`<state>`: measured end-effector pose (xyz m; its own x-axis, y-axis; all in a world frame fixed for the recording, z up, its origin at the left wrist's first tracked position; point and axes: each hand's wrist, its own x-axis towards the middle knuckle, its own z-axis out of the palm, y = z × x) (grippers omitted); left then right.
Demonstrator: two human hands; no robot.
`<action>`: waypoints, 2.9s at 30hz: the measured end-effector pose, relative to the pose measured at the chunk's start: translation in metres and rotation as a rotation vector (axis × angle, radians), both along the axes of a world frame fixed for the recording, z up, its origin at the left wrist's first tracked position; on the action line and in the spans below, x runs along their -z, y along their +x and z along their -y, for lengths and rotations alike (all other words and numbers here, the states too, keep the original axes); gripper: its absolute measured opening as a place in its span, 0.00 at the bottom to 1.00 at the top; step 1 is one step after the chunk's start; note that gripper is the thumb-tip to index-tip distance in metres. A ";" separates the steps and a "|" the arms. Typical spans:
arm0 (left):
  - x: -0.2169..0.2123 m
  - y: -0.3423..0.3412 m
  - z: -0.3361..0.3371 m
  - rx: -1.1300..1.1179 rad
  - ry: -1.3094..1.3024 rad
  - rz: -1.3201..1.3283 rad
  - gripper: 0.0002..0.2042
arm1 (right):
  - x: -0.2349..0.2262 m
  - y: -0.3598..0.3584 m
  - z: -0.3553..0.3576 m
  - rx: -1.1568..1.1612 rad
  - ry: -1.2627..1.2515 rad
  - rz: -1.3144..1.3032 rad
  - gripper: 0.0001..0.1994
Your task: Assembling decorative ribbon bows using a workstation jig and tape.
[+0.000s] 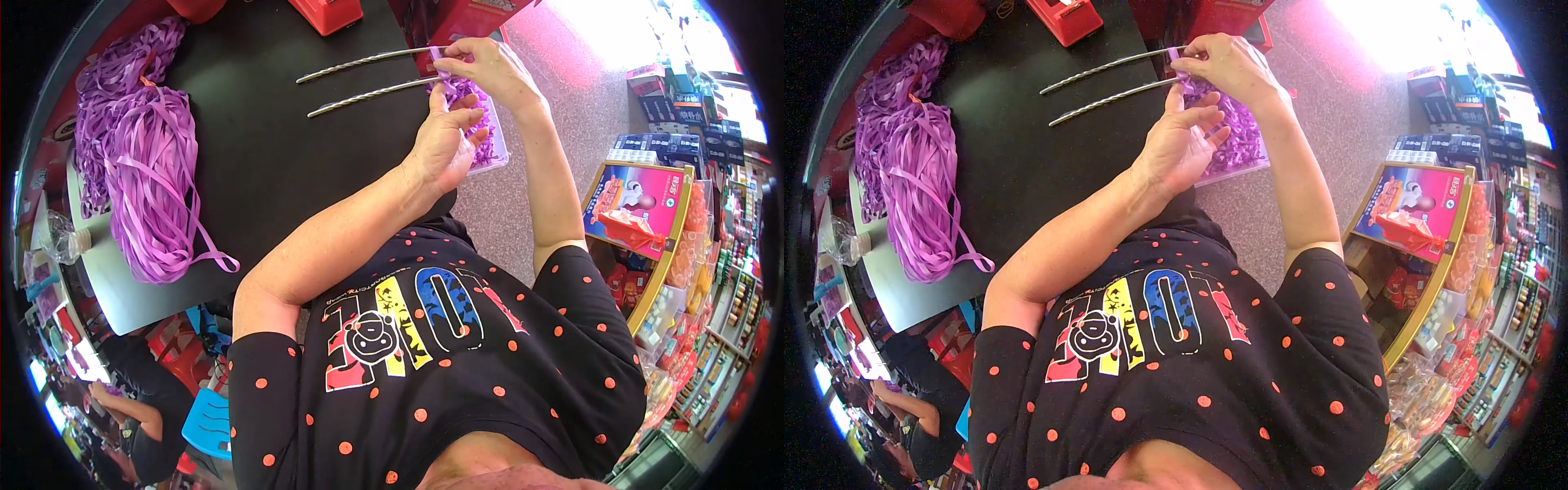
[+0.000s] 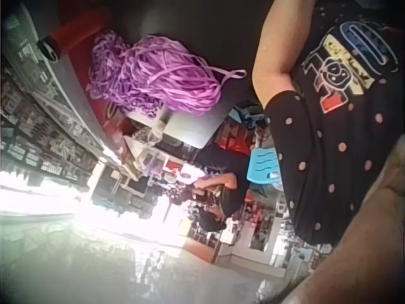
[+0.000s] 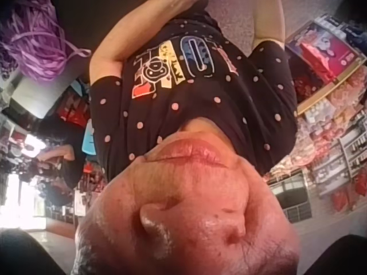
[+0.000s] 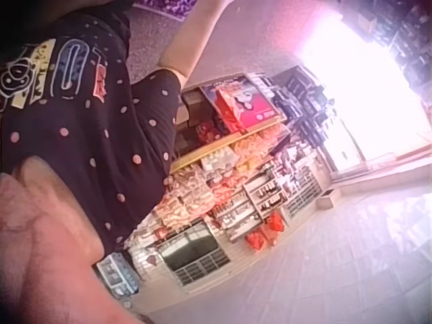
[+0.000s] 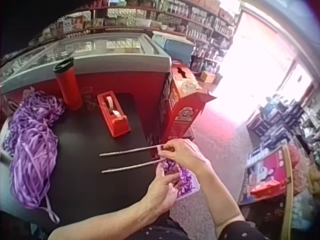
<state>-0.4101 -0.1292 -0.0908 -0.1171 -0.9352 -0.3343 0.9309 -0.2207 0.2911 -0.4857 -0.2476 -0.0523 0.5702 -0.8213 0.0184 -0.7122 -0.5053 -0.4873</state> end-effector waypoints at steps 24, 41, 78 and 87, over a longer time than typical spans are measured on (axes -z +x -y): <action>-0.007 0.004 -0.003 0.025 0.070 -0.035 0.37 | 0.115 0.001 0.017 -0.230 1.582 1.233 0.16; -0.005 0.000 -0.003 -0.006 0.044 0.048 0.33 | 0.063 -0.028 0.047 -0.123 1.442 0.880 0.09; -0.007 0.002 -0.004 0.014 0.055 0.032 0.36 | 0.069 -0.036 0.039 0.049 1.284 0.904 0.10; -0.009 0.004 -0.003 0.026 0.053 0.035 0.36 | 0.091 -0.017 0.034 0.019 1.400 0.892 0.13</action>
<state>-0.4064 -0.1259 -0.0823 -0.1282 -0.9130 -0.3872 0.9141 -0.2602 0.3109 -0.5030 -0.2821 -0.1430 0.7768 -0.4884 -0.3976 0.0214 0.6515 -0.7584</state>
